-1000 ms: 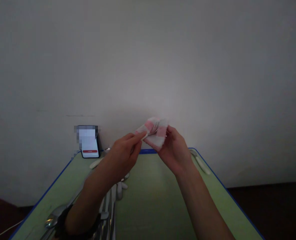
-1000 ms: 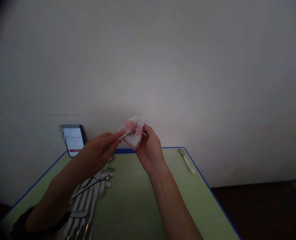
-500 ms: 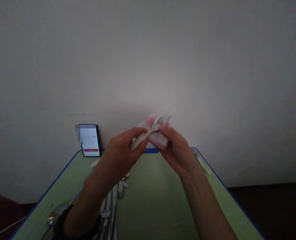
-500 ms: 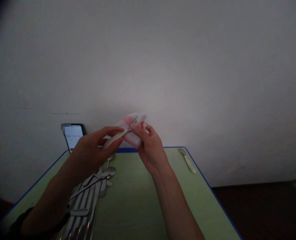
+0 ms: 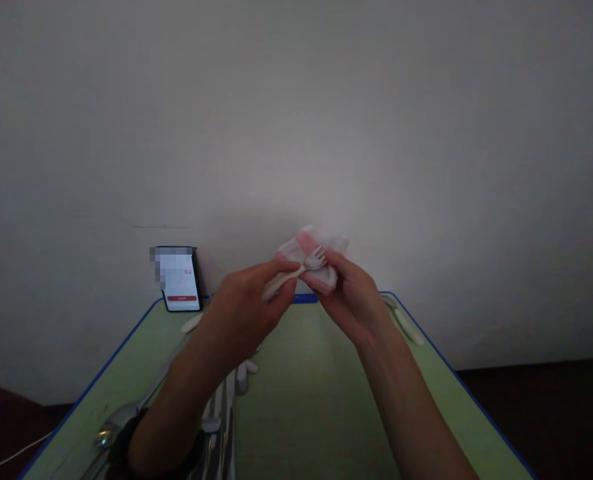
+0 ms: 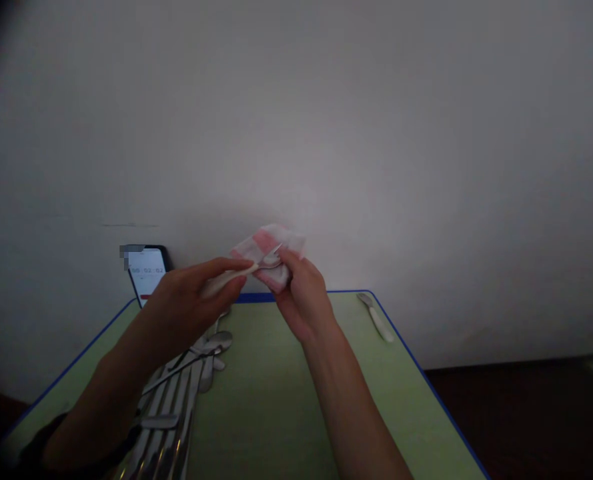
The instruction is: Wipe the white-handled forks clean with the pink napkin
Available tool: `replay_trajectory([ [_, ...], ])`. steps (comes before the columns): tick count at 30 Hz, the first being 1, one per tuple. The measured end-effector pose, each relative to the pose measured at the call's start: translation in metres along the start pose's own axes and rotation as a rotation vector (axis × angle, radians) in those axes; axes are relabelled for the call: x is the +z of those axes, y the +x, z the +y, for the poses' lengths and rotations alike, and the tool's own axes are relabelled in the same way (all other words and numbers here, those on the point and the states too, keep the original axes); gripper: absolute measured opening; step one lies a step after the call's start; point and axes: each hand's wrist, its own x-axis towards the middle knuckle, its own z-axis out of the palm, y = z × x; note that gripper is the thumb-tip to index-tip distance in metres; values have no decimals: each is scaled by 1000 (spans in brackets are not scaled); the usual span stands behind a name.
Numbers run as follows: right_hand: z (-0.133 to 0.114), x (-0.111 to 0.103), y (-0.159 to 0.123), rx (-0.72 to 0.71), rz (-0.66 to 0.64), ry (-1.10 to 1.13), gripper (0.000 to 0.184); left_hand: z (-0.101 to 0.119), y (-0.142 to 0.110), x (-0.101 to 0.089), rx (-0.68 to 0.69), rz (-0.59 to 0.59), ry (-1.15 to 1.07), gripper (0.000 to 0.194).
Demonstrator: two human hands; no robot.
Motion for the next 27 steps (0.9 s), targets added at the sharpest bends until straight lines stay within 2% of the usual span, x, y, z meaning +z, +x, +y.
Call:
replay_trajectory([
  [6, 2, 1, -3, 61, -95, -27, 14, -5, 3, 5, 4, 121, 96, 29],
  [11, 3, -1, 0, 80, -29, 38, 15, -3, 3, 7, -30, 41, 105, 29],
  [17, 0, -3, 3, 88, 32, 86, 21, -2, 1, 4, -75, -64, -1, 28],
  [24, -3, -2, 0, 80, 5, 92, 24, -13, -1, 5, -49, -26, -126, 30],
  [27, -3, -1, 0, 69, -11, 109, 24, -15, -1, 10, -95, 1, -160, 26],
])
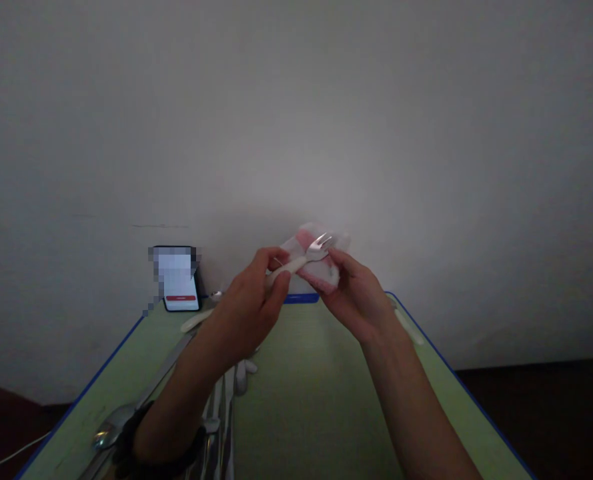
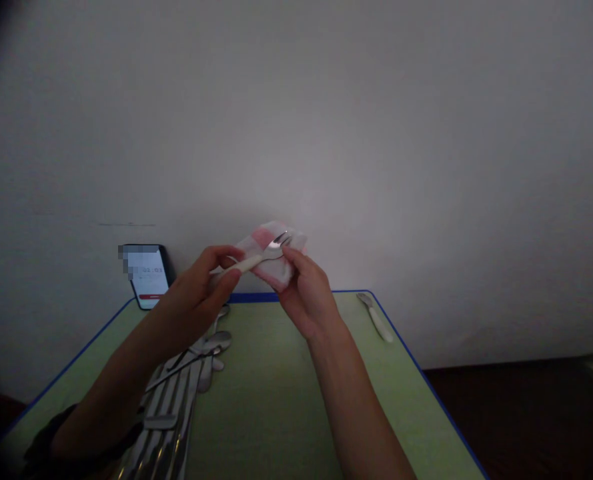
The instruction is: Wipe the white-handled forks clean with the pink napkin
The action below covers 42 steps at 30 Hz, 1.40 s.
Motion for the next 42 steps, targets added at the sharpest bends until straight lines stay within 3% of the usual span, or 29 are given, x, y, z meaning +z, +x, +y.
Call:
replay_trajectory([
  [5, 3, -1, 2, -7, 8, 0, 18, -1, 3, 6, -135, -23, -82, 27],
  [8, 3, -1, 2, 9, 45, 2, 17, -1, 5, 5, -179, -68, -21, 31],
  [15, 2, 2, 1, 17, 67, 4, 21, 0, 4, 3, -80, -199, 231, 36],
  [22, 3, 0, 3, -11, 39, -23, 21, 1, 2, 2, -107, -220, 260, 34],
  [29, 0, -3, 1, -42, -74, -93, 26, -1, 0, -1, -121, -286, 281, 37],
  [42, 2, -1, 1, -9, -17, -96, 24, 1, 1, -2, -90, -283, 277, 41],
])
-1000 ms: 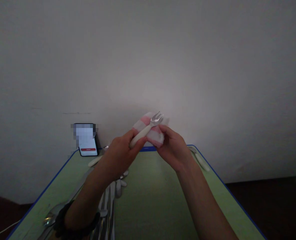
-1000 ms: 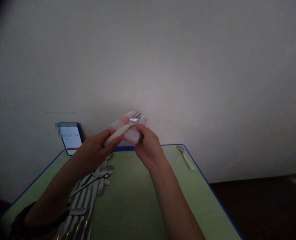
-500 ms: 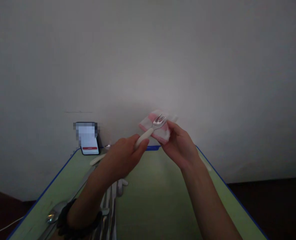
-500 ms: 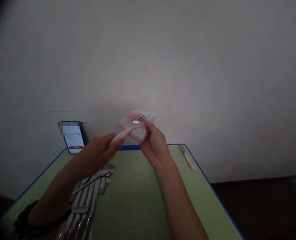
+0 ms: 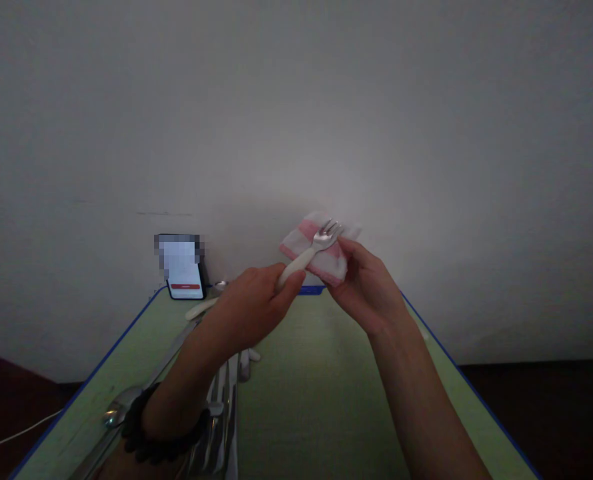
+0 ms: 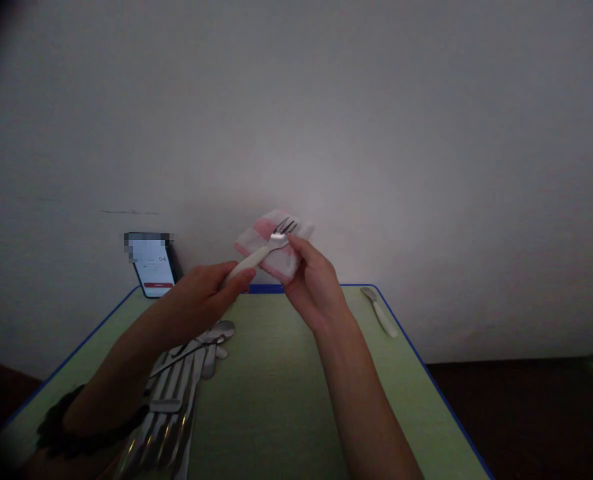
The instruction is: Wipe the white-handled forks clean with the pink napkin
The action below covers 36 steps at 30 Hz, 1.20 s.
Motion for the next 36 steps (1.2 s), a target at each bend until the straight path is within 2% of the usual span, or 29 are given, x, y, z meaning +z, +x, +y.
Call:
replay_trajectory([
  [6, 2, 0, 0, -16, -9, 4, 19, 0, -1, -1, 8, -2, 16, 43],
  [14, 5, 4, -1, 5, -24, 39, 27, -2, 0, 2, 15, -37, 28, 45],
  [20, 7, 3, 0, -2, -2, -5, 23, -4, 0, 5, -1, -65, 56, 47],
  [27, 10, -2, 2, -31, -21, -26, 22, -10, 1, 10, -1, -172, 96, 47],
  [32, 10, -4, 2, -31, -14, -22, 24, -8, 0, 8, -26, -192, -34, 51],
  [36, 12, -1, 1, 19, -39, 7, 26, -4, 0, 3, -68, -101, -165, 59],
])
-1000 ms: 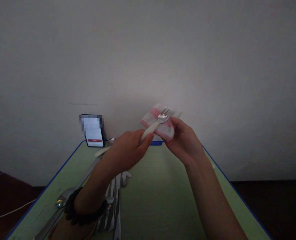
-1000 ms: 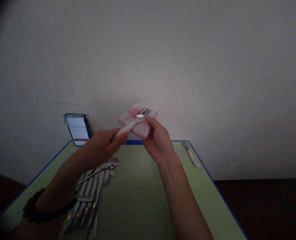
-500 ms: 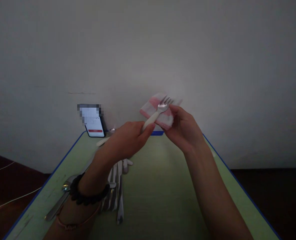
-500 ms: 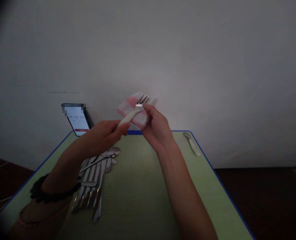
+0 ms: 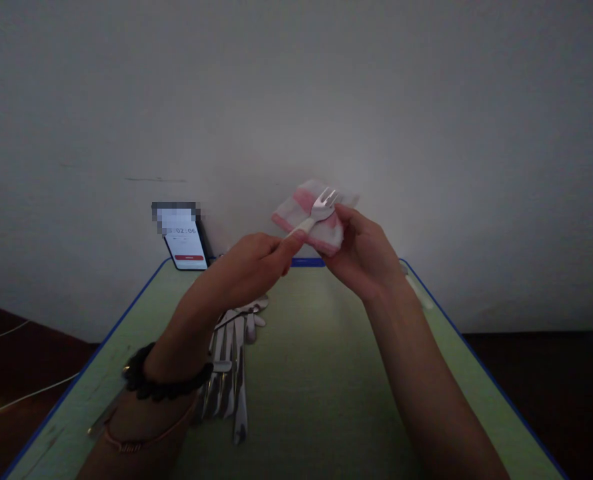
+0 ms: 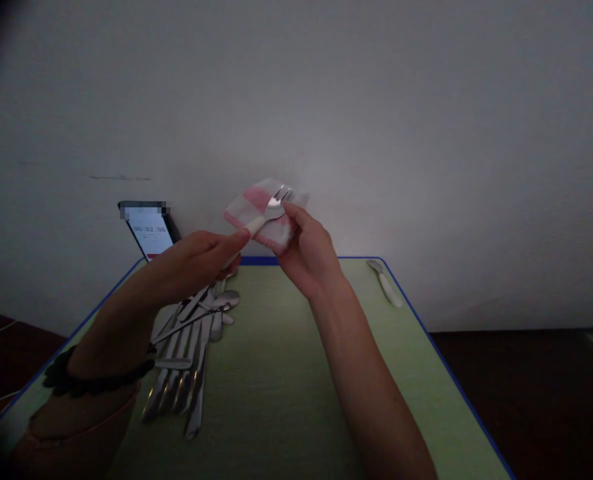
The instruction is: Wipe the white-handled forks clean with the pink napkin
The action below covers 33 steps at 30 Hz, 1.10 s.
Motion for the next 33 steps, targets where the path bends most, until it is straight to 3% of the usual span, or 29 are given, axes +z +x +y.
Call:
replay_trajectory([
  [4, 2, 2, 0, 38, 26, 9, 23, 3, 1, -1, 21, 77, 16, 55],
  [15, -4, -2, -2, -56, -14, -27, 26, -1, -6, -9, 10, 64, 112, 56],
  [24, 2, 2, -2, 16, 24, -16, 22, -1, 0, -6, 76, 79, 139, 51],
  [29, 2, 0, 0, 32, 84, -2, 22, -4, 4, 0, 61, 35, 114, 53],
  [33, 0, -2, -1, 4, 73, 2, 24, -8, 3, -5, -56, -91, 49, 56],
])
